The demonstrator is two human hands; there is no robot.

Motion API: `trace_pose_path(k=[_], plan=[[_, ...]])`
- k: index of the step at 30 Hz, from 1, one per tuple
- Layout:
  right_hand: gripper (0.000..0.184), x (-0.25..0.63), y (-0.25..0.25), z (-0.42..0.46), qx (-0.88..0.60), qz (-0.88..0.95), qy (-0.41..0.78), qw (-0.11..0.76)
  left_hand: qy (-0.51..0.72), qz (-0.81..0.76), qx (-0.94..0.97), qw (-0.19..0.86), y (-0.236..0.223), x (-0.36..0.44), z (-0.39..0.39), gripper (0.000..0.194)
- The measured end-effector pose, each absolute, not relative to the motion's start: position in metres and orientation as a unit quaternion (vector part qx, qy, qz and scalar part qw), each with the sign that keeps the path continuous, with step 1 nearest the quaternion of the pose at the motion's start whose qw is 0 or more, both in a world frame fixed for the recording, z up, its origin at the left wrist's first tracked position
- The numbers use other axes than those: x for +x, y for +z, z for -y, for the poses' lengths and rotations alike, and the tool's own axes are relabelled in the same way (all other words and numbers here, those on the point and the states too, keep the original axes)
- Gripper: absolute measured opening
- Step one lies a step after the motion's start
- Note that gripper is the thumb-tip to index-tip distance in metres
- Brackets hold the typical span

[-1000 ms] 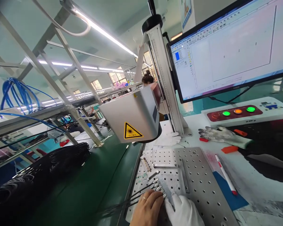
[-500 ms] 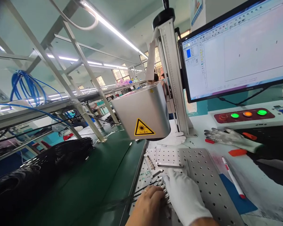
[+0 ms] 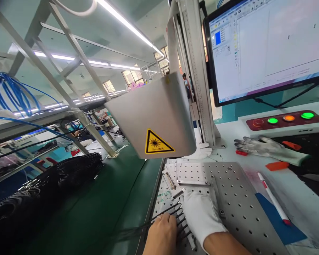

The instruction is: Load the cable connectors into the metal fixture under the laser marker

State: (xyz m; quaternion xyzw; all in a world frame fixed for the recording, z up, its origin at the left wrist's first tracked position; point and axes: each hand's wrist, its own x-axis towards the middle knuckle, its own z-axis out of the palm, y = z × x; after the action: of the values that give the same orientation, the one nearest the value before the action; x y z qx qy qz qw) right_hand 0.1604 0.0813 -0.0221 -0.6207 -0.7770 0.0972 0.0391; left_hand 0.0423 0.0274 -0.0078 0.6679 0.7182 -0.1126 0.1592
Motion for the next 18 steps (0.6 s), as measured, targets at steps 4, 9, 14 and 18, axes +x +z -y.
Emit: trace_pose_path(k=[4,9,14,18], plan=[[0.038,0.159,-0.014,-0.079,-0.62,0.779,0.096,0.016,-0.082,-0.708,0.679,0.176,-0.01,0.044,-0.023,0.044],[0.049,0.16,-0.003,-0.074,-0.629,0.768,0.12,0.002,-0.114,-0.72,0.65,0.215,0.01,0.052,-0.023,0.043],[0.044,0.16,0.007,-0.075,-0.621,0.772,0.13,0.026,-0.108,-0.719,0.655,0.205,0.021,0.059,-0.024,0.042],[0.042,0.173,0.008,-0.068,-0.632,0.759,0.147,0.052,-0.086,-0.73,0.658,0.167,0.026,0.054,-0.026,0.037]])
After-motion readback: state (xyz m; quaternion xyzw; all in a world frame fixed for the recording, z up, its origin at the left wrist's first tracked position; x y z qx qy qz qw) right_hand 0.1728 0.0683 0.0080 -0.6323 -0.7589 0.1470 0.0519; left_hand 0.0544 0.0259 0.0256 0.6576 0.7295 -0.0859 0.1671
